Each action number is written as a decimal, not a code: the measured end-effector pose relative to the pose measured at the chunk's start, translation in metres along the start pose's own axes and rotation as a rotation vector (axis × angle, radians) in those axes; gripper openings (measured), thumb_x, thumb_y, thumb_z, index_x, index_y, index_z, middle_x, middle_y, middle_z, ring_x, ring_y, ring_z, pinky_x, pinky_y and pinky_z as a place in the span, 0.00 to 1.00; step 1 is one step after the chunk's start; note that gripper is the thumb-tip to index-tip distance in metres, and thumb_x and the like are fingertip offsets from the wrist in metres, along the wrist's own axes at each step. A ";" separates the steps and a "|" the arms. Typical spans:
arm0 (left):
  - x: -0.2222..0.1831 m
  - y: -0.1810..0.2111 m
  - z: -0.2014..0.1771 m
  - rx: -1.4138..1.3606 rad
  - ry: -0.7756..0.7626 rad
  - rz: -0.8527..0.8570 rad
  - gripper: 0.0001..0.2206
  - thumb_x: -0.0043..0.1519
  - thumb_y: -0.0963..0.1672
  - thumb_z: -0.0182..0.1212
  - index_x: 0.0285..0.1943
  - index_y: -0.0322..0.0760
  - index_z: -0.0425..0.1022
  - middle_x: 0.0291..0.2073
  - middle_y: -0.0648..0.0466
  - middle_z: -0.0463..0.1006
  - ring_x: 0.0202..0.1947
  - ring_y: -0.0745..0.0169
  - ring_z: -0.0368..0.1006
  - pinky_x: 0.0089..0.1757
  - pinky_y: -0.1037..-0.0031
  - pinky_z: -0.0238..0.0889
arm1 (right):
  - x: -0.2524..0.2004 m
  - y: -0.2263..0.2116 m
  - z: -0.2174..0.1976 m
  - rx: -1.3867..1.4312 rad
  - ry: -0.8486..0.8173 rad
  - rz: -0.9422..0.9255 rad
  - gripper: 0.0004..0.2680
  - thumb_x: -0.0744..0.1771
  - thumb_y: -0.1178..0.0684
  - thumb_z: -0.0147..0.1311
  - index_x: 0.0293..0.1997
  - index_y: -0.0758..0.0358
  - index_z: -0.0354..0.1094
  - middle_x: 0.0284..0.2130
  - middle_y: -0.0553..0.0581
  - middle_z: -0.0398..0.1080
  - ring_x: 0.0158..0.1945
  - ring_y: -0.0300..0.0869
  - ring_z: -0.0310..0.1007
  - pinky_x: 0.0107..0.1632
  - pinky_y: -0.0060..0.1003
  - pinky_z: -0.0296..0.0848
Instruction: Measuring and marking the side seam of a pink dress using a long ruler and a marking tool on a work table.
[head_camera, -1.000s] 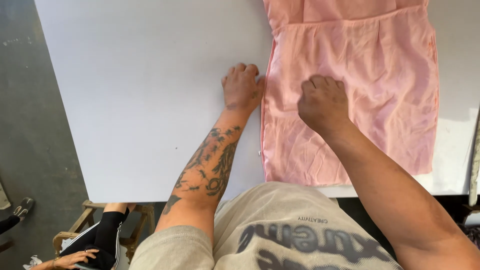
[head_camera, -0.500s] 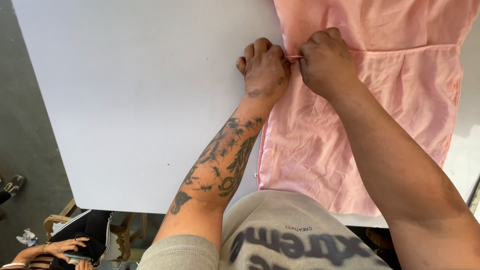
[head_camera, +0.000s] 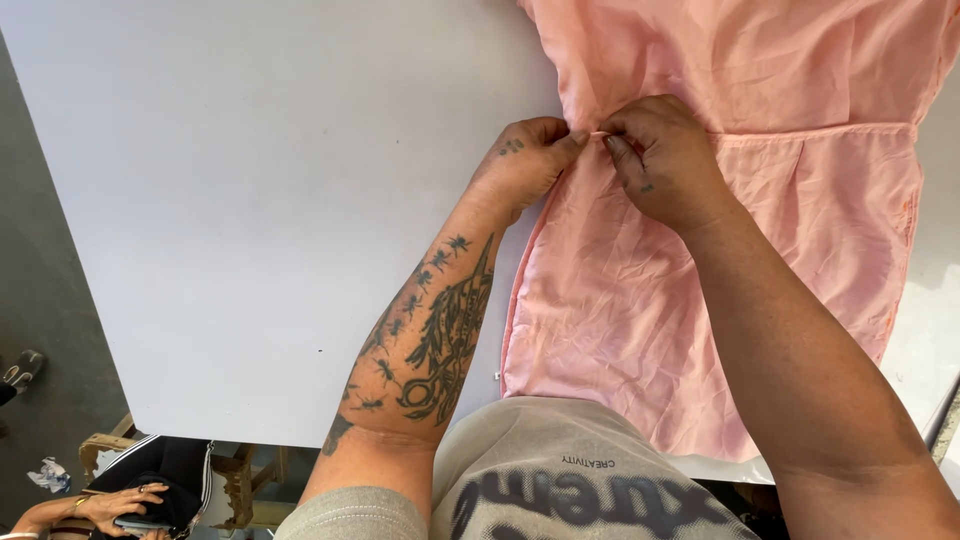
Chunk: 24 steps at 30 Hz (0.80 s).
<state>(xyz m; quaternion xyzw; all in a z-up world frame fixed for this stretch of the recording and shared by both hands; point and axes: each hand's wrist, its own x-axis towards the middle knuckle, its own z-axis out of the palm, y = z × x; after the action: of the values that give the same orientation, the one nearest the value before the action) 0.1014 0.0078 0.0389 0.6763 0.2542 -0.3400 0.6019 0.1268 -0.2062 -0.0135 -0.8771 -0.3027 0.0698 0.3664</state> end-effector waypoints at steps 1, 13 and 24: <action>0.007 -0.007 0.002 -0.015 0.009 0.056 0.12 0.63 0.51 0.60 0.37 0.43 0.79 0.27 0.63 0.74 0.30 0.70 0.65 0.34 0.75 0.60 | 0.000 0.001 0.000 -0.016 -0.009 0.004 0.05 0.71 0.63 0.59 0.50 0.66 0.78 0.45 0.60 0.76 0.51 0.54 0.72 0.56 0.45 0.71; 0.006 0.008 -0.003 0.106 0.014 0.046 0.16 0.61 0.52 0.66 0.30 0.48 0.63 0.24 0.64 0.64 0.27 0.70 0.57 0.32 0.75 0.51 | -0.007 -0.002 -0.007 -0.316 0.001 -0.090 0.08 0.70 0.59 0.56 0.54 0.57 0.77 0.40 0.53 0.72 0.48 0.53 0.71 0.58 0.48 0.62; 0.035 -0.011 -0.002 0.516 0.177 0.153 0.16 0.61 0.53 0.63 0.43 0.38 0.83 0.33 0.45 0.85 0.42 0.41 0.85 0.40 0.57 0.80 | 0.001 -0.001 0.010 -0.658 0.169 -0.227 0.02 0.68 0.51 0.58 0.38 0.46 0.76 0.31 0.48 0.68 0.40 0.43 0.72 0.51 0.42 0.66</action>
<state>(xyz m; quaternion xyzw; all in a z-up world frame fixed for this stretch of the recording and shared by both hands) 0.1156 0.0086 0.0048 0.8514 0.1590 -0.2870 0.4092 0.1235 -0.1992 -0.0202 -0.9116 -0.3731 -0.1452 0.0935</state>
